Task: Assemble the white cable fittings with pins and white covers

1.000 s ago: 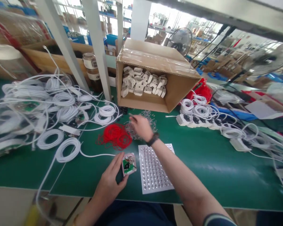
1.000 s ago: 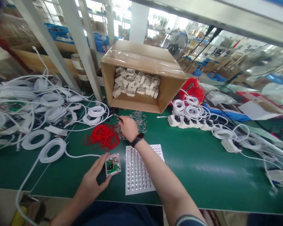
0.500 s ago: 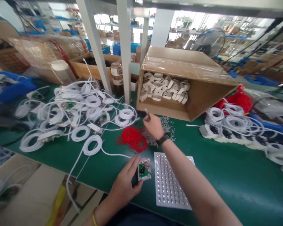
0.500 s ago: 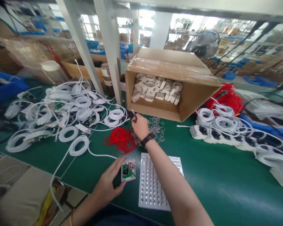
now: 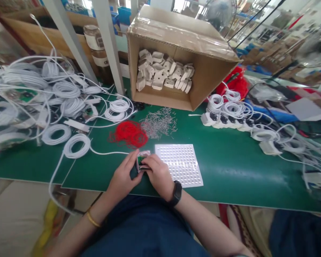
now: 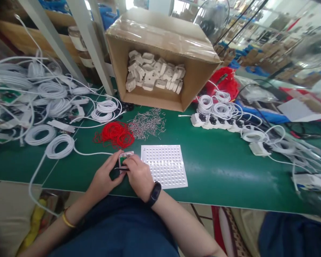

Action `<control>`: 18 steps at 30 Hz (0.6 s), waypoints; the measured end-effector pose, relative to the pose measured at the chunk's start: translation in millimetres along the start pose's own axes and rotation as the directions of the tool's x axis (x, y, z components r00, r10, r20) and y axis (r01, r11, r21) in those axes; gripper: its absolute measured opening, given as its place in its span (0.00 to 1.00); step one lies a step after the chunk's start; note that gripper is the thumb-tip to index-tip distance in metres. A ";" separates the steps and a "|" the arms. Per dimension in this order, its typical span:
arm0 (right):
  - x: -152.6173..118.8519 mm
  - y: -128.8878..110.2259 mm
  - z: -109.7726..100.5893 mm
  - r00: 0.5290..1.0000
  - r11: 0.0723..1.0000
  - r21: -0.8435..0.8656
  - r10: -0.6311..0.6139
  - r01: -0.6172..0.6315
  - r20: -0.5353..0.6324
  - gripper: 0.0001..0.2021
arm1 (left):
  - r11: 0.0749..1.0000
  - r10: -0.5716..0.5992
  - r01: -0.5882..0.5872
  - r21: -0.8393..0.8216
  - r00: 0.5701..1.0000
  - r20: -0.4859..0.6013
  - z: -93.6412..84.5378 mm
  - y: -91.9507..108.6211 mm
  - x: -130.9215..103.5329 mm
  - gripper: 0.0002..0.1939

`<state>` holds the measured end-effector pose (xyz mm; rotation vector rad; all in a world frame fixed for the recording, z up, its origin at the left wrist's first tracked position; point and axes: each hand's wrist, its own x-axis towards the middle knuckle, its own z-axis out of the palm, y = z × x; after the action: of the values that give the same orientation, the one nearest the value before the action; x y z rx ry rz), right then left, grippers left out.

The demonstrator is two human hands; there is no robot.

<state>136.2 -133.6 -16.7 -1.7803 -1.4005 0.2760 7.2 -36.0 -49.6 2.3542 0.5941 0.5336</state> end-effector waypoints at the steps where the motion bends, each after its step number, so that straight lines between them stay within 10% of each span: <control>1: 1.5 1.9 0.3 0.999 0.997 -0.061 -0.036 0.038 0.029 0.07 | 1.000 -0.004 0.004 -0.007 1.000 0.003 0.4 -0.5 0.1 0.33; 9: 12.5 -16.9 -20.5 0.931 0.921 -0.352 -0.029 0.166 0.365 0.10 | 0.997 -0.018 0.020 -0.071 1.000 0.024 -4.7 3.5 1.0 0.32; 18: 17.8 -31.0 -8.7 0.952 0.884 -0.463 0.192 -0.062 0.239 0.08 | 0.996 -0.046 0.048 -0.080 0.999 0.026 -5.8 8.6 4.3 0.28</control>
<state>126.2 -121.0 16.4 -2.2953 -1.6452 0.2976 10.1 -36.7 -38.8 2.2625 0.6043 0.4986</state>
